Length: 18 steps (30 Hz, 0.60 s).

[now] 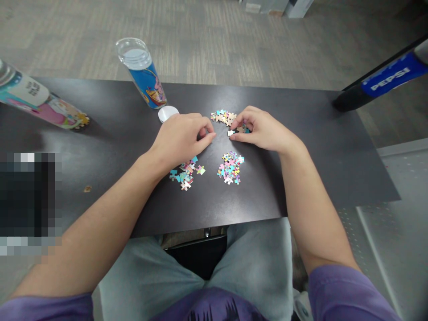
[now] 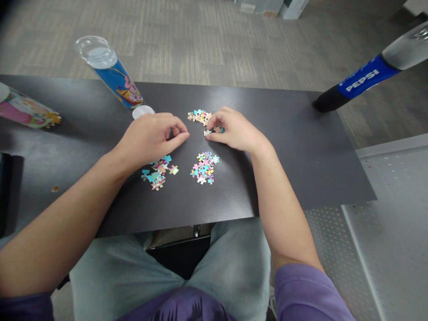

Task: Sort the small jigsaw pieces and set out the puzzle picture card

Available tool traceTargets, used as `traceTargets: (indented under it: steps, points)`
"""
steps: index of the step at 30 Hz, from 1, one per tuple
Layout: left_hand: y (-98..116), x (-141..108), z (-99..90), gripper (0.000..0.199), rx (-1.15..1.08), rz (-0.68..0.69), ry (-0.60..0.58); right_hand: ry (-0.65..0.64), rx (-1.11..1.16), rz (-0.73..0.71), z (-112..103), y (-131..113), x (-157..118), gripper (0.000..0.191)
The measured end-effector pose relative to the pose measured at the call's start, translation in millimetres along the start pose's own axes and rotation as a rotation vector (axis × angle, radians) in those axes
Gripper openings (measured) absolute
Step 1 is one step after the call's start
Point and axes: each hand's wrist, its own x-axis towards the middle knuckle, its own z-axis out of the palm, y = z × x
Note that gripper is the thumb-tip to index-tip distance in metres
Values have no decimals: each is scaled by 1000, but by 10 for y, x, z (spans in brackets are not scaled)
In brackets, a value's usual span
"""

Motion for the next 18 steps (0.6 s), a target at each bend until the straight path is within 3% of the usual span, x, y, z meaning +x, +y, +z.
traceTargets:
  steps: [10, 18]
  points:
    - [4, 1, -6, 21, 13, -8, -8, -105, 314, 61, 64, -140, -30, 34]
    - [-79, 14, -21, 15, 45, -57, 48, -58, 451, 29, 83, -183, -3, 42]
